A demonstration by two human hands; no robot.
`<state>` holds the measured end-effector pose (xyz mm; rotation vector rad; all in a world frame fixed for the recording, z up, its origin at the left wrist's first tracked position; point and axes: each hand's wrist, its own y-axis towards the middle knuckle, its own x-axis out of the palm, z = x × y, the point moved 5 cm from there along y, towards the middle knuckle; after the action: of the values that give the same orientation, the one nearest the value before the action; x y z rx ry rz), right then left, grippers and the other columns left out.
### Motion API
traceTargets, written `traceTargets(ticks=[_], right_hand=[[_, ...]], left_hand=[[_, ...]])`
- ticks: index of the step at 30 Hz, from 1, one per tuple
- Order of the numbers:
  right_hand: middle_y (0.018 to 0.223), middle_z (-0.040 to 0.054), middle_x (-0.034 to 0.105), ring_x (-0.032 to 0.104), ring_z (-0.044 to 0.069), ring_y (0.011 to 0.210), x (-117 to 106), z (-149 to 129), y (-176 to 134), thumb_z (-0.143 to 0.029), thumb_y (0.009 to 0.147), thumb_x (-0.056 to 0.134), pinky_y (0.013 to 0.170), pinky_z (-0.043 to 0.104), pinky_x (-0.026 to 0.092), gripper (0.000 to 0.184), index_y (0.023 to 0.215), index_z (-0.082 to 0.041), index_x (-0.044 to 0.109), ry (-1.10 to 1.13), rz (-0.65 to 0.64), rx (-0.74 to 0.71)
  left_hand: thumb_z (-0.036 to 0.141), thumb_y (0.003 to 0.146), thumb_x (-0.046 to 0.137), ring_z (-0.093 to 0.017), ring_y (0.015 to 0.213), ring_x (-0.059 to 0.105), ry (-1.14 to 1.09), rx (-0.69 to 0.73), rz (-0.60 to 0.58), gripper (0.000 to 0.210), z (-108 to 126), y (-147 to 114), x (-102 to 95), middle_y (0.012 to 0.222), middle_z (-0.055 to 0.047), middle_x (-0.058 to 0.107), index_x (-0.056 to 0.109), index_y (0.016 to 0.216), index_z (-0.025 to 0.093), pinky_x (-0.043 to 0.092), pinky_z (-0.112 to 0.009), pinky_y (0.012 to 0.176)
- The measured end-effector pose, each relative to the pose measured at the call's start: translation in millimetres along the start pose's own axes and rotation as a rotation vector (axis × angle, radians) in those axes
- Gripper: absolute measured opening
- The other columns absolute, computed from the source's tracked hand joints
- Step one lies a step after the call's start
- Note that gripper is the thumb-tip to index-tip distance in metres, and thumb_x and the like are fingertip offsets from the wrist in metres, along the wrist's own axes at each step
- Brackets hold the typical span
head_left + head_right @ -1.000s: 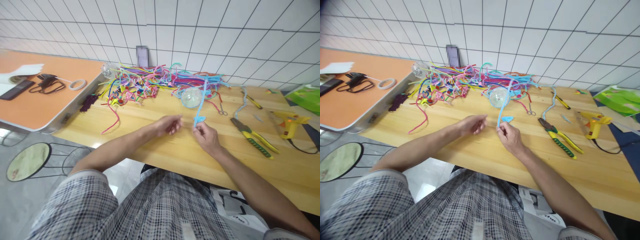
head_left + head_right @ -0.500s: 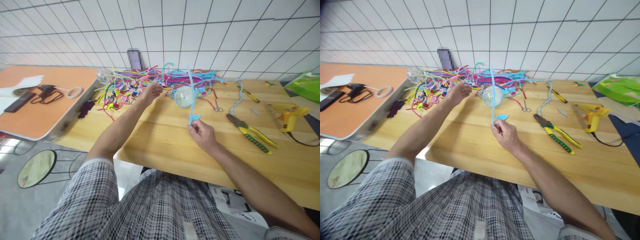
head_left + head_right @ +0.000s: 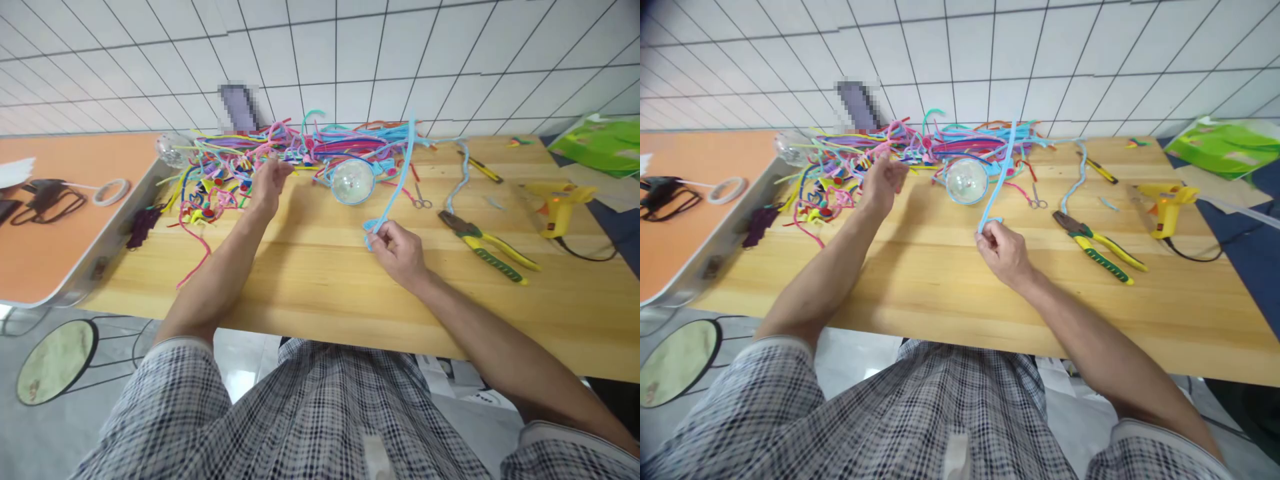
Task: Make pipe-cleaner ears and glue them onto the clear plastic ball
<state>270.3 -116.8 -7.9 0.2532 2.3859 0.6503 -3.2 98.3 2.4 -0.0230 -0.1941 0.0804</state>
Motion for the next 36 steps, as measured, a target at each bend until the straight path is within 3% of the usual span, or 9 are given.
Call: traceTargets(ticks=[3,6,9,12,16,21,26,31,36], right_hand=[[0.083,0.0032,0.077,0.066,0.018,0.069,-4.7,2.2,4.0,-0.044,0.108,0.062,0.070,0.032,0.054,0.029,0.086,-0.028,0.054,0.024,0.037,0.016],[0.086,0.0016,0.078,0.065,0.017,0.069,-13.6,16.2,12.6,-0.047,0.106,0.065,0.069,0.032,0.052,0.029,0.086,-0.028,0.056,0.065,0.139,0.090],[0.075,-0.0037,0.068,0.061,0.017,0.065,-21.2,38.6,20.6,-0.054,0.105,0.067,0.067,0.032,0.050,0.032,0.089,-0.028,0.058,0.174,0.249,0.195],[0.077,-0.0042,0.068,0.062,0.017,0.065,-23.2,54.3,24.8,-0.059,0.105,0.070,0.069,0.033,0.052,0.035,0.092,-0.028,0.060,0.254,0.284,0.237],[0.074,-0.0044,0.066,0.061,0.015,0.065,-19.1,58.2,23.6,-0.063,0.105,0.071,0.070,0.033,0.051,0.039,0.092,-0.027,0.061,0.285,0.251,0.244],[0.068,-0.0060,0.062,0.059,0.015,0.060,-9.3,48.2,18.0,-0.064,0.104,0.072,0.062,0.031,0.046,0.043,0.086,-0.027,0.060,0.312,0.183,0.217],[0.068,-0.0057,0.063,0.059,0.014,0.060,-3.4,38.0,12.5,-0.075,0.102,0.072,0.060,0.030,0.047,0.051,0.088,-0.026,0.065,0.358,0.137,0.198],[0.077,-0.0032,0.071,0.068,0.015,0.067,-3.5,26.4,10.7,-0.083,0.097,0.074,0.064,0.028,0.057,0.057,0.100,-0.026,0.072,0.490,0.125,0.184],[0.081,-0.0025,0.074,0.073,0.015,0.071,-7.3,14.6,9.8,-0.079,0.096,0.081,0.068,0.028,0.063,0.052,0.104,-0.027,0.075,0.568,0.146,0.190]], left_hand=[[0.044,0.106,0.077,-0.013,0.061,0.064,0.094,0.002,-0.110,0.041,3.1,-22.7,-1.7,0.070,-0.004,0.073,0.073,0.074,0.019,0.052,-0.025,0.063],[0.034,0.103,0.076,-0.015,0.062,0.062,0.561,0.103,-0.401,0.031,-6.8,-81.5,20.6,0.069,-0.004,0.072,0.074,0.075,0.018,0.047,-0.026,0.062],[0.039,0.104,0.077,-0.024,0.090,0.075,1.018,0.298,-0.625,0.027,-19.3,-144.5,60.8,0.105,-0.010,0.082,0.080,0.120,0.016,0.056,-0.034,0.083],[0.049,0.107,0.076,-0.035,0.115,0.079,1.346,0.378,-0.661,0.058,-27.6,-179.6,98.2,0.134,-0.019,0.076,0.066,0.152,0.013,0.060,-0.044,0.099],[0.050,0.110,0.071,-0.038,0.122,0.078,1.466,0.372,-0.718,0.052,-37.4,-192.0,122.5,0.137,-0.022,0.072,0.065,0.147,0.013,0.060,-0.048,0.105],[0.036,0.103,0.076,-0.036,0.114,0.076,1.317,0.463,-0.660,0.032,-50.1,-185.8,113.4,0.130,-0.021,0.073,0.068,0.126,0.015,0.060,-0.047,0.100],[0.014,0.091,0.070,-0.017,0.075,0.063,0.844,0.398,-0.676,0.012,-60.3,-172.7,99.0,0.083,0.000,0.069,0.063,0.096,0.022,0.050,-0.030,0.075],[0.040,0.090,0.085,-0.010,0.066,0.056,0.247,0.119,-0.693,0.029,-58.6,-168.6,87.7,0.078,0.004,0.066,0.063,0.091,0.021,0.046,-0.023,0.064],[0.064,0.077,0.102,-0.011,0.067,0.064,-0.008,-0.079,-0.659,0.059,-58.0,-174.0,78.0,0.077,0.003,0.071,0.065,0.092,0.020,0.053,-0.024,0.066]])
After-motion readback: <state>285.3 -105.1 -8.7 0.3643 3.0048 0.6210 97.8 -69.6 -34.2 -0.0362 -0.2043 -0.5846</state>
